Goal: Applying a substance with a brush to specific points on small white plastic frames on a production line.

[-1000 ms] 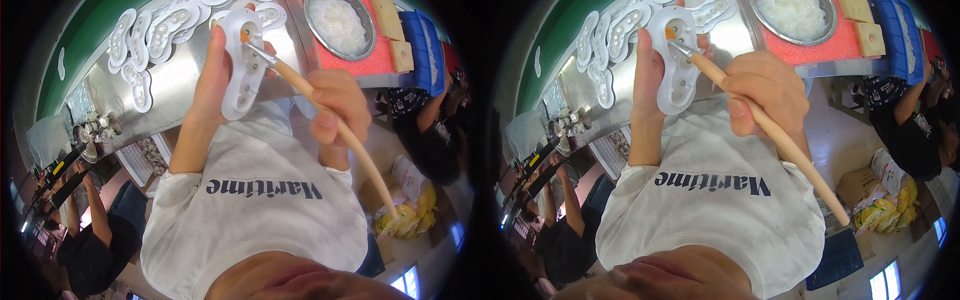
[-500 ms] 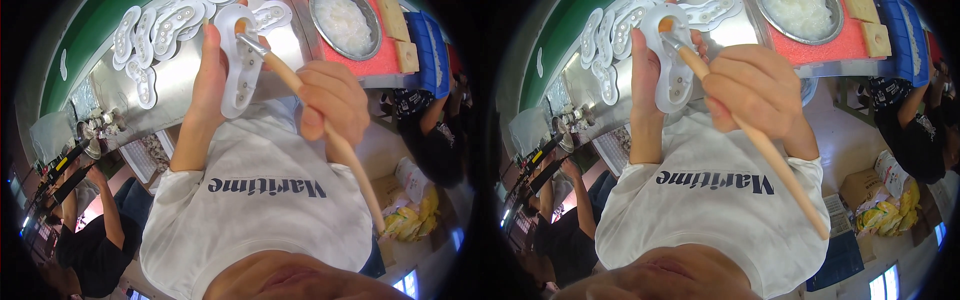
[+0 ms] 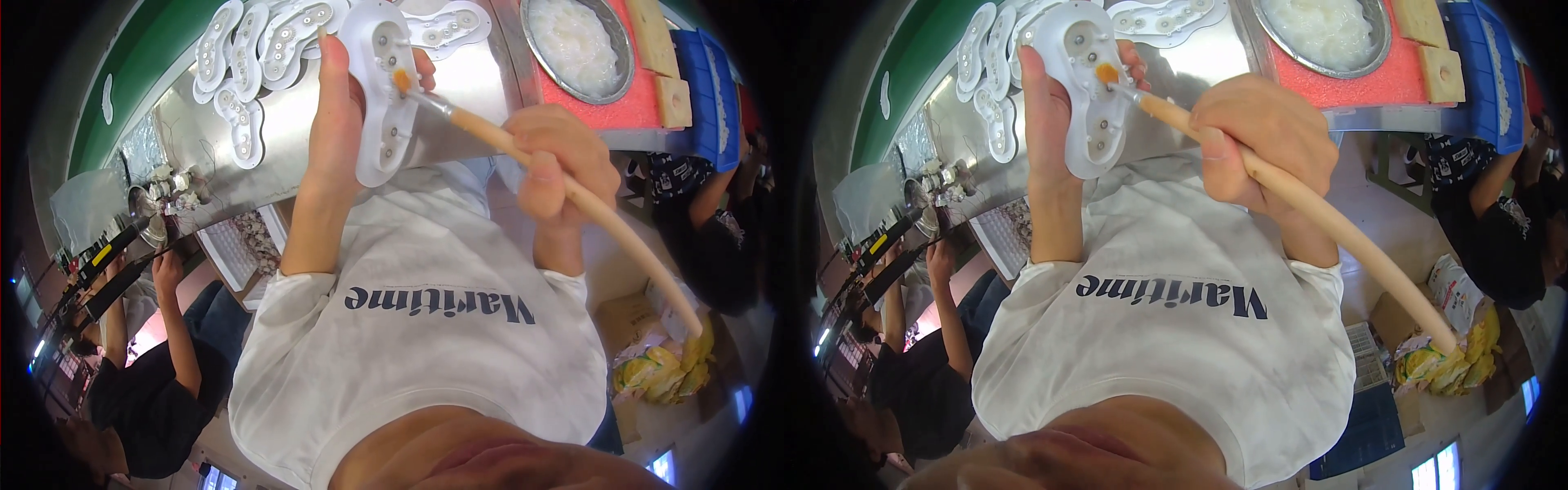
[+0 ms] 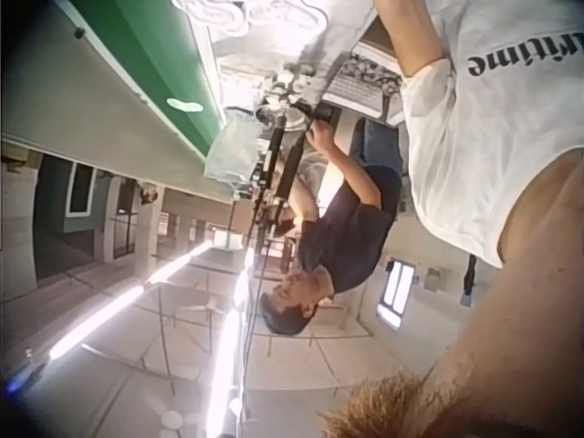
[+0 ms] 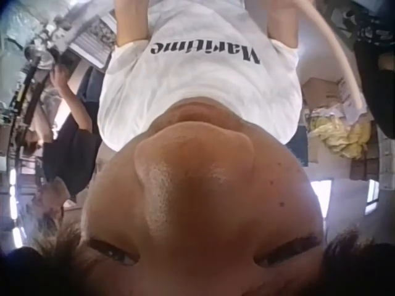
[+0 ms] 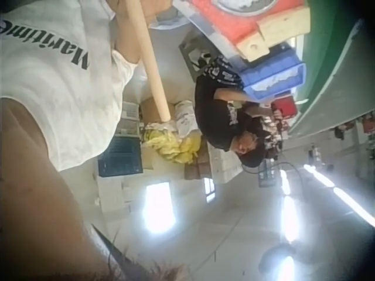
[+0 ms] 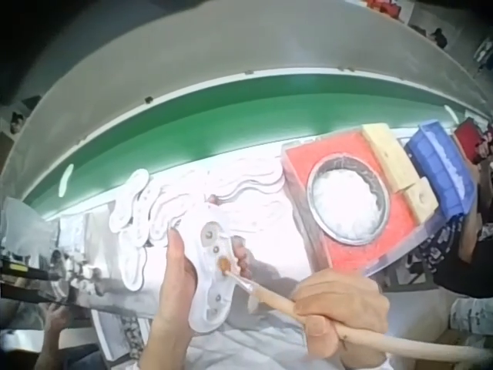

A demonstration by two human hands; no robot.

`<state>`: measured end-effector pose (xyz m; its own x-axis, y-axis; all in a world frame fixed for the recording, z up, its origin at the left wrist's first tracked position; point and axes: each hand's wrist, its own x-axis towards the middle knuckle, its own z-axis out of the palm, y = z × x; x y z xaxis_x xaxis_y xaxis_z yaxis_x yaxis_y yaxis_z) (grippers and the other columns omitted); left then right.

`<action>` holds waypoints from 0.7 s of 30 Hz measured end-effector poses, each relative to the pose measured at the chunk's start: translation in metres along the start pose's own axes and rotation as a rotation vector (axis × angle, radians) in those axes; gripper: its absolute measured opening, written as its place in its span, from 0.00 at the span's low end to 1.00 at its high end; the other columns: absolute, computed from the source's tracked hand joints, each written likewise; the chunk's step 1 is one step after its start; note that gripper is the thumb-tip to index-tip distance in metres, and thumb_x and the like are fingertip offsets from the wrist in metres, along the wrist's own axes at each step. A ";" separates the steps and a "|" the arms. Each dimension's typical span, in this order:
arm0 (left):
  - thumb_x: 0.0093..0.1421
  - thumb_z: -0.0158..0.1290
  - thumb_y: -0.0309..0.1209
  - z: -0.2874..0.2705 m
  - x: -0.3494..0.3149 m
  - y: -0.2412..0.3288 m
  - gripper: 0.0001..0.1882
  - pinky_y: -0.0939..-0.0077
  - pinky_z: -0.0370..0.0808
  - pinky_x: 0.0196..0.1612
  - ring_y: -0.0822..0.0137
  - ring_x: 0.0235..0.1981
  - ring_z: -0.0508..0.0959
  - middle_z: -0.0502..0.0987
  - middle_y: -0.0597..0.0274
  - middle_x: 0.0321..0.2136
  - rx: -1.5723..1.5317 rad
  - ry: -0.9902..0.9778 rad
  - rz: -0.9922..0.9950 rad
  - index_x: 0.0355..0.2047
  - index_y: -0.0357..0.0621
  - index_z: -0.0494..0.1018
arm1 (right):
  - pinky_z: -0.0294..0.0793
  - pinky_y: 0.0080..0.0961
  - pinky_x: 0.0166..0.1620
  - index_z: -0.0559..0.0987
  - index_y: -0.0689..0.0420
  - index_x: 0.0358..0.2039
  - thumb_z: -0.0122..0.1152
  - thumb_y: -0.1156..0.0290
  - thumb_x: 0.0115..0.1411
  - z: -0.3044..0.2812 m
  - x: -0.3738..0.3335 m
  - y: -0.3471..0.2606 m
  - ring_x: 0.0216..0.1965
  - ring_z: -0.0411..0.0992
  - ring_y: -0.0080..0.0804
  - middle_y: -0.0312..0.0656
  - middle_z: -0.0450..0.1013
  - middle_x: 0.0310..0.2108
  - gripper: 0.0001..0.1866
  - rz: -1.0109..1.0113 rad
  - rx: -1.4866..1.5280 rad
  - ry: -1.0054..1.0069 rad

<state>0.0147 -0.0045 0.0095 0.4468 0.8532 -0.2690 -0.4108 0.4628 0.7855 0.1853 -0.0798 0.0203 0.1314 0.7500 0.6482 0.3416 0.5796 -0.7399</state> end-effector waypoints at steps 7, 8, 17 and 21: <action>0.66 0.21 0.58 0.004 -0.004 0.005 0.35 0.70 0.74 0.41 0.66 0.36 0.74 0.75 0.57 0.34 -0.064 0.013 -0.075 0.47 0.43 0.67 | 0.73 0.26 0.23 0.74 0.69 0.25 0.55 0.78 0.54 0.007 0.015 0.015 0.18 0.72 0.36 0.46 0.72 0.19 0.05 -0.145 0.036 0.160; 0.66 0.21 0.58 0.003 -0.005 0.005 0.35 0.69 0.75 0.41 0.65 0.37 0.75 0.75 0.56 0.34 -0.094 -0.044 -0.085 0.48 0.43 0.67 | 0.73 0.26 0.23 0.74 0.69 0.25 0.55 0.78 0.54 0.009 0.017 0.018 0.19 0.72 0.36 0.46 0.72 0.19 0.06 -0.165 0.012 0.179; 0.66 0.22 0.57 -0.010 0.002 0.004 0.34 0.66 0.75 0.41 0.62 0.37 0.76 0.75 0.53 0.36 -0.183 -0.070 -0.086 0.47 0.43 0.67 | 0.73 0.26 0.23 0.74 0.68 0.24 0.55 0.80 0.52 0.007 0.008 0.008 0.19 0.72 0.36 0.46 0.71 0.18 0.04 -0.169 -0.005 0.109; 0.64 0.25 0.61 -0.011 0.004 0.001 0.38 0.60 0.75 0.43 0.55 0.39 0.75 0.74 0.48 0.40 -0.305 -0.112 -0.111 0.53 0.41 0.64 | 0.73 0.27 0.23 0.74 0.67 0.24 0.55 0.79 0.52 0.007 0.015 0.012 0.19 0.71 0.36 0.46 0.71 0.18 0.04 -0.181 0.057 0.098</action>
<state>0.0072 0.0018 0.0029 0.5799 0.7697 -0.2670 -0.5660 0.6163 0.5475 0.1843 -0.0596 0.0197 0.1635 0.5991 0.7838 0.3151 0.7211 -0.6170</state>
